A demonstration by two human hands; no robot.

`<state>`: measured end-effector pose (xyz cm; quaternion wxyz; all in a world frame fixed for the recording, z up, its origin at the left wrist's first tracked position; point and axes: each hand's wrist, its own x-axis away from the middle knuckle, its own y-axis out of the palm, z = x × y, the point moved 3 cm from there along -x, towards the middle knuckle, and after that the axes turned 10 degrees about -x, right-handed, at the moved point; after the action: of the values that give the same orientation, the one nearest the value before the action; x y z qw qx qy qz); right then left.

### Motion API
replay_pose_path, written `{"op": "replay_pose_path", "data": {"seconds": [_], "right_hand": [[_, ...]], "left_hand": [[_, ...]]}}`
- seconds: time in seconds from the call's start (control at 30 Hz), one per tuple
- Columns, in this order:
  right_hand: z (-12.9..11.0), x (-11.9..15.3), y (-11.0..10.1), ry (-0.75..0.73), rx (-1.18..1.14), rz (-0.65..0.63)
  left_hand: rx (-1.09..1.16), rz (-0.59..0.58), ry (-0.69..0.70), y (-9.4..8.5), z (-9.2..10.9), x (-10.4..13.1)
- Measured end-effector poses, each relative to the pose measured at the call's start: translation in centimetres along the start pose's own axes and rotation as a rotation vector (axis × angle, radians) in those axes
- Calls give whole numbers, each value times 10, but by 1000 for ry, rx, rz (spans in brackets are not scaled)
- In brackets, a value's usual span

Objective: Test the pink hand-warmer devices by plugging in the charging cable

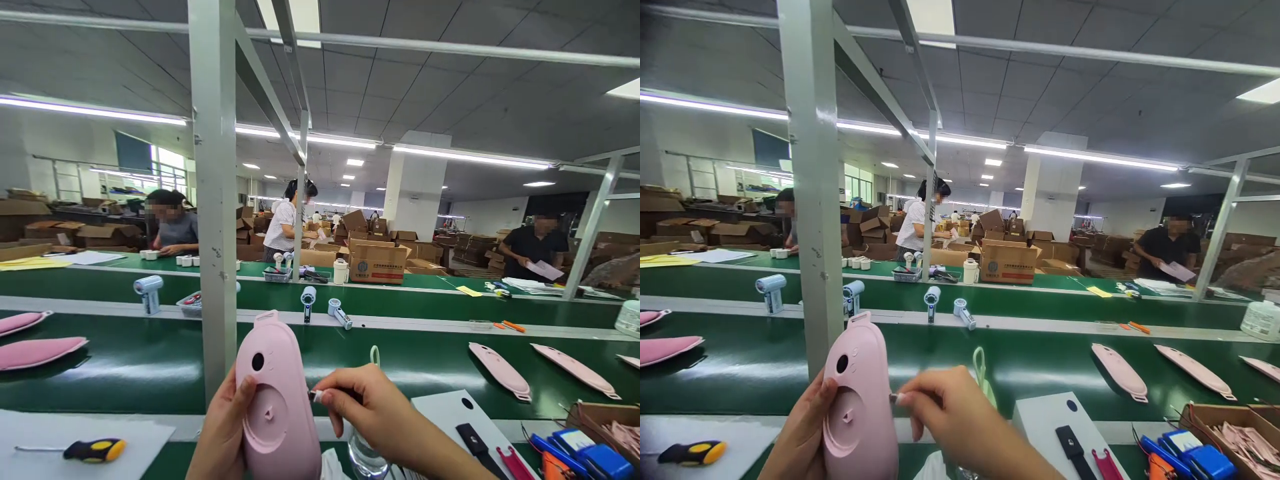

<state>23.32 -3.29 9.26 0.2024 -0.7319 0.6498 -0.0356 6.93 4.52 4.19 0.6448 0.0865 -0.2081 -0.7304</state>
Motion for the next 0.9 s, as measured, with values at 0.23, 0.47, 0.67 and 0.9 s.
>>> {"op": "replay_pose_path", "data": {"seconds": [0.23, 0.47, 0.67, 0.9], "right_hand": [[-10, 6, 1, -44, 294, -6], [8, 6, 1, -36, 237, -13], [23, 2, 0, -19, 170, 30], [34, 1, 3, 20, 98, -3]], "left_hand": [[-85, -30, 47, -8, -3, -6], [-196, -104, 72, -9, -11, -11], [-246, -104, 97, -7, -12, -16], [-273, -137, 88, 2, -10, -11]]}}
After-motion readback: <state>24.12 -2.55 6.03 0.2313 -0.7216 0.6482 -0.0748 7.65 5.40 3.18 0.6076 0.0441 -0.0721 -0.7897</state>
